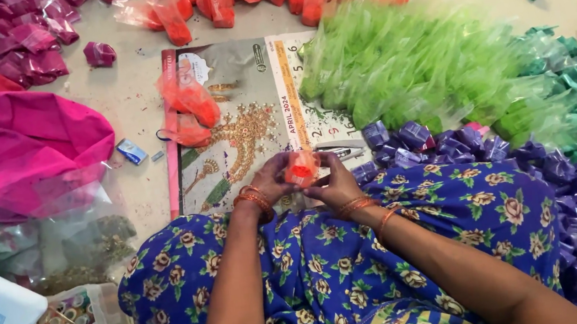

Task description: The person sits on the floor and ties small colored net fabric pouches. They gather the open end of each net pouch, twist and knot it closed by hand, and place the finished knotted pouches in rows on the floor with the other completed bundles.

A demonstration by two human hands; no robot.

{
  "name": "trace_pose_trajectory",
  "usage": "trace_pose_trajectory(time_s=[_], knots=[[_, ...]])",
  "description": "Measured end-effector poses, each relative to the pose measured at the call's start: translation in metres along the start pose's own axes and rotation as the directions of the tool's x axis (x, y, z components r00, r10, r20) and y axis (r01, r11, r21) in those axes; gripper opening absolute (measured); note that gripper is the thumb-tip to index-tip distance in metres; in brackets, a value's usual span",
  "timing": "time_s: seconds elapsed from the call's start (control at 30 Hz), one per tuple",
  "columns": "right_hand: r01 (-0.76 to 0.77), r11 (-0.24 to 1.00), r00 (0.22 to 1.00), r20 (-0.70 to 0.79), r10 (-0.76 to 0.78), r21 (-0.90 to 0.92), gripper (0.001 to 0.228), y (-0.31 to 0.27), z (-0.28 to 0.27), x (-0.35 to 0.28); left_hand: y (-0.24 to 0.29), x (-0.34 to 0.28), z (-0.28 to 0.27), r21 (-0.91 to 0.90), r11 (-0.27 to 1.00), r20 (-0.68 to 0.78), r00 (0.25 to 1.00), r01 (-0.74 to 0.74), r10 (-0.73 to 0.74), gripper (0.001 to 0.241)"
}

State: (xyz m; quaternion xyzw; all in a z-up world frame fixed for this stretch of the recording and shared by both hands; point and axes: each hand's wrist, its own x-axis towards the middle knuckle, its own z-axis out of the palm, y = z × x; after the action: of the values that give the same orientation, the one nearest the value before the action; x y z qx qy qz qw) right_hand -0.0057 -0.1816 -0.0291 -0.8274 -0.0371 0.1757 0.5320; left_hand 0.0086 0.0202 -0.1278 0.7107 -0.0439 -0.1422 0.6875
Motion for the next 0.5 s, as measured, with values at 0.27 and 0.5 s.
trace_pose_trajectory(time_s=[0.27,0.5], knots=[[0.18,0.984,0.984,0.004,-0.18,-0.015,0.074,0.031,0.003,0.02,0.039,-0.025,0.016,0.195,0.98,-0.179,0.984,0.038,-0.003,0.084],[0.174,0.983,0.98,-0.11,-0.166,0.064,0.062,0.04,0.0,0.019,0.036,-0.042,0.037,0.401,0.916,-0.487,0.849,0.008,0.206,0.084]])
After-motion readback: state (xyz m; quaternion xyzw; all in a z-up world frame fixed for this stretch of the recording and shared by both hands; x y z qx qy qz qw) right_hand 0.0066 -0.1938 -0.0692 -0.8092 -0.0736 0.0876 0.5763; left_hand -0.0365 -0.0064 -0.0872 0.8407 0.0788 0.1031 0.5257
